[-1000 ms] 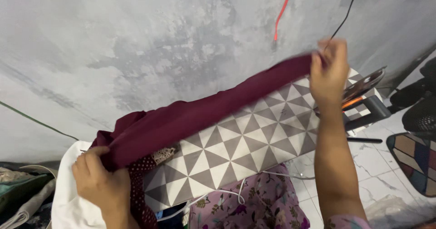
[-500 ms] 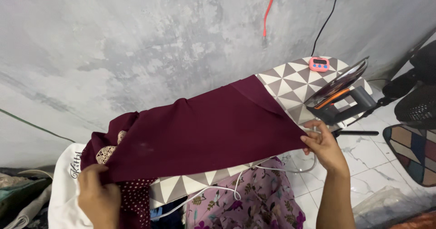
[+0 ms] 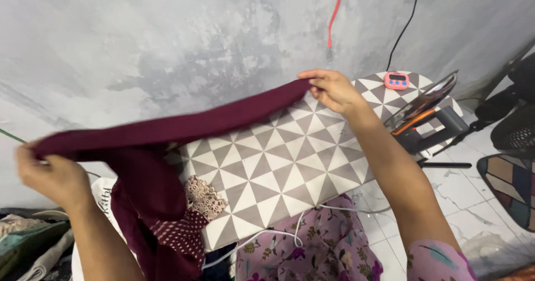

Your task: The person irons a maroon garment with gold embellishments on an ironing board. They use a steam iron to smooth the fabric, frequently adjusting and flipping the garment to treat different sections and sides.

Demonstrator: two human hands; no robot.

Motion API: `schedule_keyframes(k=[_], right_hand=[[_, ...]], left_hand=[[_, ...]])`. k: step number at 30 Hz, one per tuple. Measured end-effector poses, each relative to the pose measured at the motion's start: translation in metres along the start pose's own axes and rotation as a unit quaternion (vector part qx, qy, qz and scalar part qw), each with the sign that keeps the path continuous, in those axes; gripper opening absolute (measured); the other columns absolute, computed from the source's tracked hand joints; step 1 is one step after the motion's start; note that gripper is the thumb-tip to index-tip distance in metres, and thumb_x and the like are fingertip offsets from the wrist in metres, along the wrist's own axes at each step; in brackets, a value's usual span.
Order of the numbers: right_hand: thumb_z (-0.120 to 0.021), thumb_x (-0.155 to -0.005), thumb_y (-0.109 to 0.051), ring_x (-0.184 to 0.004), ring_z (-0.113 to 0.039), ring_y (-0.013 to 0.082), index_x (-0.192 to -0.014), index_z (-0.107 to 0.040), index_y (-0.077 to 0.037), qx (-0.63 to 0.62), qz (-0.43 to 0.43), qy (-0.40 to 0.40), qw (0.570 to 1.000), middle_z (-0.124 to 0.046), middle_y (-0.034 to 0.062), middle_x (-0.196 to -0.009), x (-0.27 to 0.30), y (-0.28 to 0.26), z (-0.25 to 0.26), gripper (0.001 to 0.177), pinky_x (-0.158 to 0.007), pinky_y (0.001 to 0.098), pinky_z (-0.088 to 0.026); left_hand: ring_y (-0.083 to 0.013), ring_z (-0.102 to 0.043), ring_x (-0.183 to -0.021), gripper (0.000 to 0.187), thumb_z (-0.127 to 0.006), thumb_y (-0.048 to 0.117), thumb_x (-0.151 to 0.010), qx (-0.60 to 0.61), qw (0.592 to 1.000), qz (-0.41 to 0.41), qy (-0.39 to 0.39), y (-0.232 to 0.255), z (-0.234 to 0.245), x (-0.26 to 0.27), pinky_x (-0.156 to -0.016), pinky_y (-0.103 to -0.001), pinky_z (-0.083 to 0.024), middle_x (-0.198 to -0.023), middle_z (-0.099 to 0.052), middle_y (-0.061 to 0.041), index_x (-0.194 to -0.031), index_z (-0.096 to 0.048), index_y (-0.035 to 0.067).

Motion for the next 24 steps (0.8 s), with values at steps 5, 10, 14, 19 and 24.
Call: schedule_keyframes(k=[5,10,14,19,24], right_hand=[[-0.039,-0.101,0.013,-0.079,-0.066,0.0101,-0.127,-0.06,0.01,-0.148,0.163,0.038,0.975,-0.069,0.0139,-0.108,-0.063,-0.037,0.013,0.033,-0.07,0.0184,-0.056],[-0.037,-0.098,0.013,-0.078,-0.066,0.0114,-0.129,-0.059,0.009,-0.252,0.218,0.088,0.939,-0.067,0.0155,-0.11,-0.08,-0.05,0.034,0.038,-0.072,0.0205,-0.059],[-0.039,-0.1,0.01,-0.08,-0.063,0.012,-0.129,-0.061,0.014,-0.216,0.226,0.119,0.942,-0.068,0.0185,-0.116,-0.082,-0.047,0.054,0.036,-0.075,0.0221,-0.059],[-0.047,-0.104,0.009,-0.099,-0.063,0.0139,-0.131,-0.062,0.009,-0.138,0.338,0.111,0.924,-0.065,0.0148,-0.122,0.029,-0.078,0.057,0.031,-0.088,0.022,-0.053],[-0.062,-0.107,-0.01,-0.063,-0.052,0.0097,-0.11,-0.066,0.002,0.215,0.194,0.284,0.914,-0.06,0.0007,-0.083,0.199,-0.009,0.069,0.013,-0.054,0.0256,-0.041]], left_hand=[[-0.0268,-0.068,-0.113,0.041,-0.034,-0.019,-0.09,0.088,0.994,-0.05,0.04,0.011,-0.01,-0.028,-0.105,-0.036,-0.056,-0.12,-0.067,-0.02,-0.12,-0.061,-0.01],[-0.0284,-0.065,-0.122,0.037,-0.032,-0.022,-0.091,0.067,0.995,-0.053,-0.053,0.034,-0.055,-0.021,-0.115,-0.039,-0.05,-0.129,-0.068,-0.023,-0.118,-0.056,-0.011],[-0.0263,-0.067,-0.118,0.036,-0.033,-0.02,-0.094,0.048,0.998,-0.012,-0.045,0.05,-0.053,-0.029,-0.111,-0.035,-0.053,-0.126,-0.069,-0.021,-0.119,-0.057,-0.01],[-0.034,-0.063,-0.122,0.042,-0.038,-0.018,-0.09,0.008,0.994,-0.047,-0.101,0.098,-0.025,0.002,-0.109,-0.04,-0.049,-0.128,-0.063,-0.028,-0.126,-0.057,-0.01],[-0.0365,-0.061,-0.131,0.029,-0.052,-0.012,-0.095,-0.128,0.96,-0.038,-0.247,0.058,0.03,0.104,-0.112,-0.042,-0.048,-0.14,-0.063,-0.018,-0.115,-0.066,0.003]])
Point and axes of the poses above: each hand's wrist, its own x-axis away from the middle knuckle, its own z-axis out of the back of the hand, y = z × x, the point moved 6 cm from there along -x, towards the middle knuckle
